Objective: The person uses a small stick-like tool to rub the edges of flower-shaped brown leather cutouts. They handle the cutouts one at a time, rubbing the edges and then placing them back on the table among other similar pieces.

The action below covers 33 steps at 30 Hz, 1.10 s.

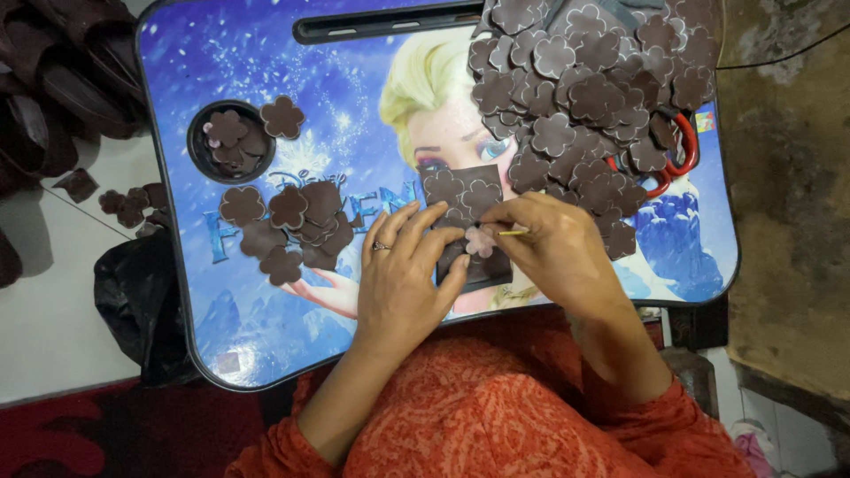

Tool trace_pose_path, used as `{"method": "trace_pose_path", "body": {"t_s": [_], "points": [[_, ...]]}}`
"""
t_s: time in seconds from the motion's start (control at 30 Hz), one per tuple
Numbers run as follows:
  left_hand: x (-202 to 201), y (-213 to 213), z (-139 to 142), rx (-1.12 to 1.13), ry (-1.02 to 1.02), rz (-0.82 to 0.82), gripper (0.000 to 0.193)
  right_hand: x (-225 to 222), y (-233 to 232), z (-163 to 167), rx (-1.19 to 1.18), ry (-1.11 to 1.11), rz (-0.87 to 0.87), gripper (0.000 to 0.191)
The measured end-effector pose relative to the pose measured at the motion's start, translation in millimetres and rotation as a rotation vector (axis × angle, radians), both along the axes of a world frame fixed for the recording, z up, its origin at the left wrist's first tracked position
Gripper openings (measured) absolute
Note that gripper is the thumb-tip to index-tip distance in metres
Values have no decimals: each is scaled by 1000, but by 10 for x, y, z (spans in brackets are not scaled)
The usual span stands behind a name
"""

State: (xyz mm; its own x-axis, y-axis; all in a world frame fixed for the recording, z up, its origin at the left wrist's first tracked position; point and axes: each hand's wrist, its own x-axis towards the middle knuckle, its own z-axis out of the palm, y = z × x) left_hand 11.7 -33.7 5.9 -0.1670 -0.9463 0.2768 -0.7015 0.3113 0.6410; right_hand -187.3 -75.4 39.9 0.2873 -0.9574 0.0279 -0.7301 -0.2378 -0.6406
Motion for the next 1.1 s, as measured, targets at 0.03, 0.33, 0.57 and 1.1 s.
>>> {"method": "trace_pose_path", "body": {"t_s": [0.03, 0.33, 0.57, 1.1], "points": [[1, 2, 2, 1, -3, -1, 25, -29, -12, 13, -19, -12, 23, 16], [-15, -12, 54, 9, 8, 9, 40, -436, -28, 168, -97, -77, -271, 7], [-76, -56, 115, -30, -29, -15, 56, -328, 117, 11, 66, -246, -276, 10], [-199, -196, 184, 459, 351, 94, 26, -308, 193, -39, 126, -214, -369, 14]]}}
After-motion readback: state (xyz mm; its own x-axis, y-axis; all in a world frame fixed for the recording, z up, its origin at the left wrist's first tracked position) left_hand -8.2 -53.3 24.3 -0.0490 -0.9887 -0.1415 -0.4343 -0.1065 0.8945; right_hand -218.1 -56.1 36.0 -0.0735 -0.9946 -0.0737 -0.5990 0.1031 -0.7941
